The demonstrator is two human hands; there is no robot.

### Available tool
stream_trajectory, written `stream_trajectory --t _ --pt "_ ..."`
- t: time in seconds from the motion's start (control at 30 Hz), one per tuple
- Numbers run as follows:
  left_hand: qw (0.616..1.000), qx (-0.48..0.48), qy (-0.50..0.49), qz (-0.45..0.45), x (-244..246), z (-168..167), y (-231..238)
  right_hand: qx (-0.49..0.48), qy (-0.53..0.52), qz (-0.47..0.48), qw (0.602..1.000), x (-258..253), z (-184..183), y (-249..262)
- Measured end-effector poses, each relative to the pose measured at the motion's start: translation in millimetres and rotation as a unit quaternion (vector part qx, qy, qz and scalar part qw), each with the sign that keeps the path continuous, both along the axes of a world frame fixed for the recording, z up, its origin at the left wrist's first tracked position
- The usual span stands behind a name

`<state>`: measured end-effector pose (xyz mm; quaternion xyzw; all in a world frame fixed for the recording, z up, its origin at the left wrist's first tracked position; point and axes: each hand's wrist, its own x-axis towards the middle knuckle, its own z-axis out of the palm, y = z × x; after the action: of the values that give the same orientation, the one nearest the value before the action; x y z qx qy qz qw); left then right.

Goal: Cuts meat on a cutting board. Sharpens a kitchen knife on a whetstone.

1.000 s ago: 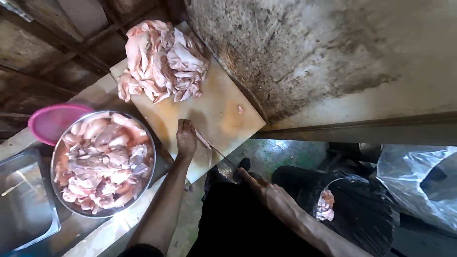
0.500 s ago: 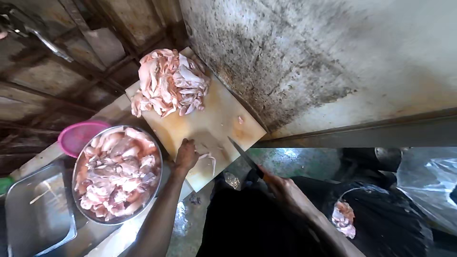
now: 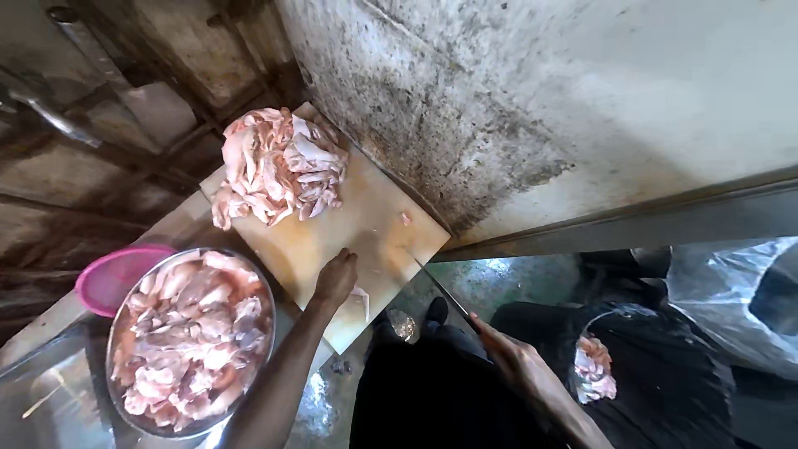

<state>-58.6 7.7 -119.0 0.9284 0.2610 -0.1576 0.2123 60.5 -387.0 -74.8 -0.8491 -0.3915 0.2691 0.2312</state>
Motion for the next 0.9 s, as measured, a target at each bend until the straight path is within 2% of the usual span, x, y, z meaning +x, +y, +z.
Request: stream_trajectory --t 0.23,0.37,0.47,0.53,0.6,0.67,0.8,0.87,0.9 --pt "0.986 0.068 0.142 -0.057 29 11 -8 -0.034 -0.015 -0.143 0.989 -40 -4 -69" --pt "0.977 0.040 0.189 -0.087 36 15 -9 -0.031 -0.001 -0.217 0.976 -70 -2 -96" --pt "0.989 -0.002 0.119 -0.092 59 23 -6 -0.030 0.017 -0.267 0.963 -86 -5 -122" --pt "0.997 -0.021 0.003 -0.077 83 24 -8 -0.036 0.026 -0.280 0.959 -95 -12 -145" --pt "0.994 -0.039 -0.100 -0.026 112 19 -15 -0.037 0.048 -0.288 0.956 -98 -16 -165" --pt "0.986 -0.042 -0.160 0.011 139 9 -22 -0.036 0.073 -0.297 0.951 -98 -14 -185" --pt "0.985 0.018 -0.146 -0.086 153 -18 -30 -0.004 0.078 -0.312 0.947 -101 -11 -228" --pt "0.983 0.076 -0.105 -0.128 153 -18 -42 -0.009 0.087 -0.364 0.927 -109 -12 -249" --pt "0.972 0.111 -0.105 -0.180 149 -19 -44 -0.016 0.100 -0.389 0.916 -116 -15 -261"
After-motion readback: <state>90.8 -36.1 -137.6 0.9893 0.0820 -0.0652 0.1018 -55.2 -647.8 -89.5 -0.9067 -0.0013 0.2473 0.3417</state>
